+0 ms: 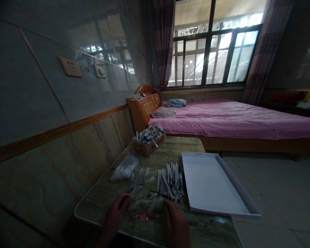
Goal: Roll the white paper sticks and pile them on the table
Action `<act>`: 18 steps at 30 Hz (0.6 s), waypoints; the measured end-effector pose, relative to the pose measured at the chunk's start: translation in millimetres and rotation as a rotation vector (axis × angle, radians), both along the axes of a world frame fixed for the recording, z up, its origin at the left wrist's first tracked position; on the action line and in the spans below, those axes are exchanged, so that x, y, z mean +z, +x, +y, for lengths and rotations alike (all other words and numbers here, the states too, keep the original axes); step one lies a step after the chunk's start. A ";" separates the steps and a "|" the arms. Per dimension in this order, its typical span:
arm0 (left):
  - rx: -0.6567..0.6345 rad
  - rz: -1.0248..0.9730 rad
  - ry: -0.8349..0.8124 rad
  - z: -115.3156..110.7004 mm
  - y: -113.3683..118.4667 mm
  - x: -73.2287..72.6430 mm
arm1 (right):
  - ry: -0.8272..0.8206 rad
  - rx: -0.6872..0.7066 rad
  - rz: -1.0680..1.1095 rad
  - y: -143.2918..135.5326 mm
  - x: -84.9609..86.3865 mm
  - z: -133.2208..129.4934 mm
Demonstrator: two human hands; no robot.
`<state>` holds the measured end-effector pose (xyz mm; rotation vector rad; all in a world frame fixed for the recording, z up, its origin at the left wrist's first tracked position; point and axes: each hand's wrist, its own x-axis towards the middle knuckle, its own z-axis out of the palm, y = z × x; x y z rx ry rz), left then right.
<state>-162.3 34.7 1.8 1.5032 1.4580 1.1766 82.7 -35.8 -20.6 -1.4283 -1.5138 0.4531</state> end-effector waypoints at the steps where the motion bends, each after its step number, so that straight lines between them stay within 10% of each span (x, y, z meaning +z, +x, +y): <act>1: -0.060 0.007 0.007 -4.4 0.8 1.8 | -0.044 -0.037 0.079 -0.7 6.9 0.9; 8: -0.215 -0.114 -0.034 -9.1 -0.6 10.9 | -0.363 0.159 0.206 -9.6 38.7 2.4; 13: 0.049 -0.653 -0.119 -11.2 22.8 14.7 | -0.525 0.237 0.416 -30.9 29.4 5.8; 18: -0.036 -1.111 -0.336 -23.5 62.9 30.6 | -0.751 0.378 0.818 -56.4 27.2 7.9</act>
